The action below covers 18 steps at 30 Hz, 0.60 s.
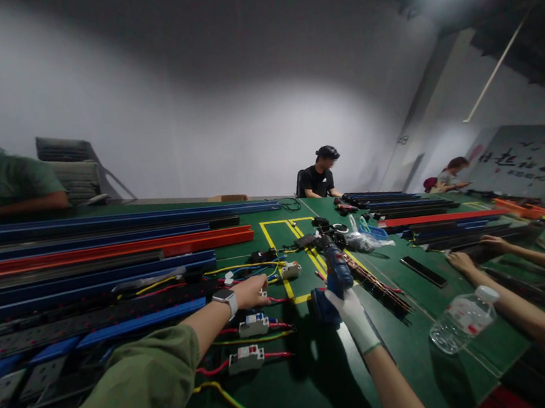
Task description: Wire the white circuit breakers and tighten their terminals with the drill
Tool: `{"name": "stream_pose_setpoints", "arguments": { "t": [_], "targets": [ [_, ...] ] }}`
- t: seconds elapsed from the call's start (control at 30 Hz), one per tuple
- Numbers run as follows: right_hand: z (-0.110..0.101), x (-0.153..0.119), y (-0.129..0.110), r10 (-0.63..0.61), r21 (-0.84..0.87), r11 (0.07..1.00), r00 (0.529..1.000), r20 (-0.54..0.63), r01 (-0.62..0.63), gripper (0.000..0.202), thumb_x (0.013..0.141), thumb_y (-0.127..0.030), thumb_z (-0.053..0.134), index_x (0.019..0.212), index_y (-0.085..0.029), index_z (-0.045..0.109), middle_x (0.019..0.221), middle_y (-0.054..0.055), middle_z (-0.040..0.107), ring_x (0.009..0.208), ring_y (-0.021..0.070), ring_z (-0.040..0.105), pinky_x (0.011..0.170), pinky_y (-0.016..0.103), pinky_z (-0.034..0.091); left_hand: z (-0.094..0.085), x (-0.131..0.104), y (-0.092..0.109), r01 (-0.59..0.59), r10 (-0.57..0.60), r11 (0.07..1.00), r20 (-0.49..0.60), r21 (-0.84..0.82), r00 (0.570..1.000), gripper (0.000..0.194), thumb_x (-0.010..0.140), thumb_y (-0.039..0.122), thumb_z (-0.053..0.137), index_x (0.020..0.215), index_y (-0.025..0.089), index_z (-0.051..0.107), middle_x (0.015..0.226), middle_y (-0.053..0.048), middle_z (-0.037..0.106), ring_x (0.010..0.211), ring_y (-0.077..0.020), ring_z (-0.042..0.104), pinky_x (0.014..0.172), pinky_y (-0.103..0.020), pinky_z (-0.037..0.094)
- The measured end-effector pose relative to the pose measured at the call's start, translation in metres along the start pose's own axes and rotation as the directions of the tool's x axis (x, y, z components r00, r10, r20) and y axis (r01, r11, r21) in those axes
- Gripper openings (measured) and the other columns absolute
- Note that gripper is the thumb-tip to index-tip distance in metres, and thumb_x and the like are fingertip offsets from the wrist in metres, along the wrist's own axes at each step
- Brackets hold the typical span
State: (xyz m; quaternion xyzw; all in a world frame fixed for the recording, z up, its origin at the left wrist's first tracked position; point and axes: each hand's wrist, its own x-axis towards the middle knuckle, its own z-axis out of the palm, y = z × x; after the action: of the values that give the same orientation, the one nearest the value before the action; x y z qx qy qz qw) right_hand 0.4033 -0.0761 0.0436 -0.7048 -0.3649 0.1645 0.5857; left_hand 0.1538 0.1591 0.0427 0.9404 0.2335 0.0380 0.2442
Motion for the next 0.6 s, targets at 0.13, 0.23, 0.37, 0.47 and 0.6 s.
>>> {"name": "stream_pose_setpoints", "arguments": {
  "t": [0.13, 0.23, 0.37, 0.47, 0.6],
  "targets": [
    [-0.011, -0.037, -0.008, -0.008, 0.033, 0.999, 0.998, -0.057, 0.01, 0.069, 0.082, -0.044, 0.068, 0.145, -0.022, 0.051, 0.136, 0.015, 0.065, 0.127, 0.0304, 0.063, 0.106, 0.048, 0.052, -0.009, -0.008, 0.003, -0.029, 0.028, 0.998, -0.016, -0.056, 0.999, 0.055, 0.078, 0.061, 0.072, 0.114, 0.021, 0.061, 0.108, -0.008, 0.071, 0.095, -0.0249, 0.066, 0.076, -0.029, 0.046],
    [-0.01, -0.081, -0.02, -0.098, -0.202, 0.979, 0.907, -0.409, 0.015, 0.062, 0.087, -0.039, 0.063, 0.146, -0.023, 0.051, 0.145, 0.017, 0.055, 0.138, 0.0342, 0.051, 0.115, 0.056, 0.041, -0.017, -0.011, 0.002, -0.054, 0.047, 0.993, -0.067, -0.107, 0.997, 0.05, 0.086, 0.065, 0.062, 0.11, 0.021, 0.065, 0.106, -0.008, 0.073, 0.093, -0.0237, 0.068, 0.077, -0.029, 0.046],
    [0.015, -0.107, -0.042, -0.445, -0.338, 0.889, 0.749, -0.49, 0.307, 0.042, 0.094, -0.025, 0.057, 0.136, -0.022, 0.06, 0.13, 0.016, 0.057, 0.119, 0.028, 0.061, 0.104, 0.047, 0.051, -0.032, -0.007, -0.009, -0.017, -0.019, 0.99, -0.252, -0.141, 0.968, 0.042, 0.097, 0.057, 0.047, 0.105, 0.021, 0.068, 0.098, -0.007, 0.075, 0.087, -0.0213, 0.068, 0.076, -0.028, 0.046],
    [0.054, -0.07, -0.051, -0.606, -0.379, 0.77, 0.774, -0.185, 0.512, 0.039, 0.094, -0.015, 0.047, 0.129, -0.022, 0.064, 0.119, 0.012, 0.063, 0.118, 0.0246, 0.061, 0.105, 0.044, 0.051, -0.039, 0.003, -0.026, 0.055, -0.109, 0.986, -0.359, -0.159, 0.927, 0.034, 0.099, 0.043, 0.046, 0.108, 0.02, 0.069, 0.101, -0.008, 0.076, 0.093, -0.0218, 0.069, 0.084, -0.029, 0.047],
    [0.1, 0.011, -0.041, -0.444, -0.454, 0.782, 0.893, 0.074, 0.427, 0.062, 0.083, -0.004, 0.045, 0.142, -0.019, 0.055, 0.141, 0.013, 0.055, 0.133, 0.0231, 0.053, 0.115, 0.039, 0.044, -0.037, 0.018, -0.048, 0.077, -0.104, 0.99, -0.243, -0.119, 0.965, 0.026, 0.092, 0.032, 0.053, 0.105, 0.02, 0.072, 0.109, -0.009, 0.076, 0.102, -0.0234, 0.069, 0.091, -0.03, 0.047]
  ]
}}
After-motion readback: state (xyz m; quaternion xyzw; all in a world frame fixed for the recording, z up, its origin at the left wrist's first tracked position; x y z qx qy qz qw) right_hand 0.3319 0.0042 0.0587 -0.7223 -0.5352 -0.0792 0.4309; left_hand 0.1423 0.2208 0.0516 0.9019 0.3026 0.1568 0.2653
